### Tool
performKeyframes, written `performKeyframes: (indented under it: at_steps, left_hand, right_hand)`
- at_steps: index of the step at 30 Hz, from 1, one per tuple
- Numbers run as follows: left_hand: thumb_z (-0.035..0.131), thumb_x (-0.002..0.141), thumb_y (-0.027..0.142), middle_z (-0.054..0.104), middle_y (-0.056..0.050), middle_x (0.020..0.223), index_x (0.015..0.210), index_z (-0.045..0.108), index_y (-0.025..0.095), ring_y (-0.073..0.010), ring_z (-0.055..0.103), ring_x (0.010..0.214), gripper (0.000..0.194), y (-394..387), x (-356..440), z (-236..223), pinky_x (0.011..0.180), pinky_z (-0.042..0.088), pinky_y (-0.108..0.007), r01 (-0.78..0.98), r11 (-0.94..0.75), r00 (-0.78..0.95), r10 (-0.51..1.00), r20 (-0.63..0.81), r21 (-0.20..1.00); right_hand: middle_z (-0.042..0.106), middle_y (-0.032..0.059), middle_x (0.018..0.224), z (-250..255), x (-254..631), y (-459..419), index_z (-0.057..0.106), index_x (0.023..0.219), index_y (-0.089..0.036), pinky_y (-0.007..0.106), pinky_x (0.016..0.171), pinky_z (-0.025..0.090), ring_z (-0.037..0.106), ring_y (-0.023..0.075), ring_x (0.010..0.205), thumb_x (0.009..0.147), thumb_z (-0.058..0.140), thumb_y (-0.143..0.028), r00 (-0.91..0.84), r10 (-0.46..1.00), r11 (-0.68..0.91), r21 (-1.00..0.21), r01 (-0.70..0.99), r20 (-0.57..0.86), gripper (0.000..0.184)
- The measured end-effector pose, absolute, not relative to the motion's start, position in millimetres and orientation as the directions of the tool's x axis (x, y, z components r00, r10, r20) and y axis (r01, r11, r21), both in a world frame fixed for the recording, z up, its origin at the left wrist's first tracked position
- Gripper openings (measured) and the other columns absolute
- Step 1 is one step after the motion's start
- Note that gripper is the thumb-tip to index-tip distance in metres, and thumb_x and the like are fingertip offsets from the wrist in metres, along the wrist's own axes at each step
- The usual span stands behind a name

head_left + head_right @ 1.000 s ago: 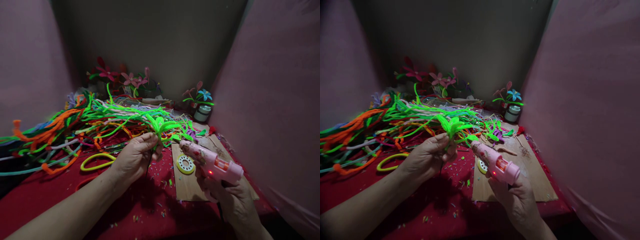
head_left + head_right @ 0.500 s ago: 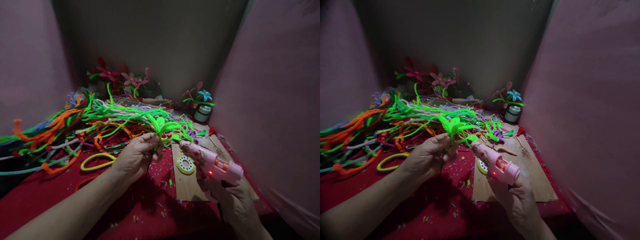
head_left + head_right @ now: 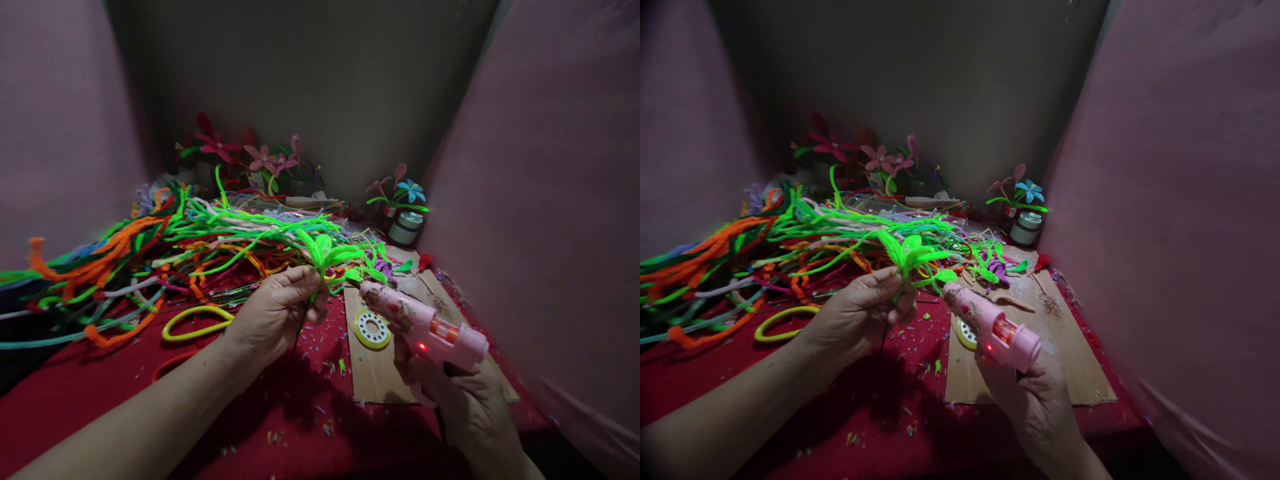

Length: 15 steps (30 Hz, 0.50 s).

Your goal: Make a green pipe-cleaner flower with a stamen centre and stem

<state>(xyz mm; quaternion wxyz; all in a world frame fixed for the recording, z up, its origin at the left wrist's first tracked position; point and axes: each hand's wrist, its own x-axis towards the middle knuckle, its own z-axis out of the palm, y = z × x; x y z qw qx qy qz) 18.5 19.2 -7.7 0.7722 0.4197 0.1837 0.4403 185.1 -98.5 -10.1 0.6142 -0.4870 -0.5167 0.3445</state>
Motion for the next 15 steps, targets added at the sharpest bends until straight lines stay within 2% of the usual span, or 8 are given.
performKeyframes:
  at_steps: [4, 8, 15]
  left_hand:
    - [0.062, 0.075, 0.020, 0.050, 0.000, 0.051, 0.061, 0.057, 0.012, -0.0062, 0.041, 0.043, 0.017, 18.9, 18.3, -7.0, 0.044, 0.034, -0.019, -0.513, 0.258, 0.542, 0.837, 0.076, 0.819]
    - [0.062, 0.074, 0.019, 0.050, 0.001, 0.052, 0.062, 0.057, 0.012, -0.0060, 0.042, 0.043, 0.015, 19.1, 18.0, -7.8, 0.044, 0.033, -0.019, -0.524, 0.261, 0.540, 0.838, 0.080, 0.811]
    - [0.062, 0.075, 0.019, 0.051, 0.001, 0.052, 0.062, 0.056, 0.012, -0.0059, 0.043, 0.043, 0.016, 19.4, 18.9, -9.0, 0.044, 0.034, -0.019, -0.524, 0.254, 0.538, 0.839, 0.085, 0.813]
  right_hand:
    - [0.053, 0.0053, 0.129, -11.0, 185.8, -97.9, 0.058, 0.118, -0.029, 0.040, 0.092, 0.047, 0.052, 0.0281, 0.115, 0.080, 0.059, -0.025, 0.199, 0.938, 0.278, -0.959, 0.064, 0.285, 0.039]
    - [0.052, 0.0048, 0.130, -10.1, 186.6, -97.5, 0.057, 0.120, -0.030, 0.039, 0.091, 0.048, 0.056, 0.0269, 0.111, 0.080, 0.058, -0.024, 0.185, 0.945, 0.262, -0.963, 0.060, 0.269, 0.040]
    - [0.064, 0.0067, 0.114, -9.1, 183.7, -97.9, 0.063, 0.112, -0.025, 0.043, 0.087, 0.051, 0.058, 0.0321, 0.107, 0.077, 0.062, -0.032, 0.265, 0.920, 0.262, -0.956, 0.136, 0.289, 0.036]
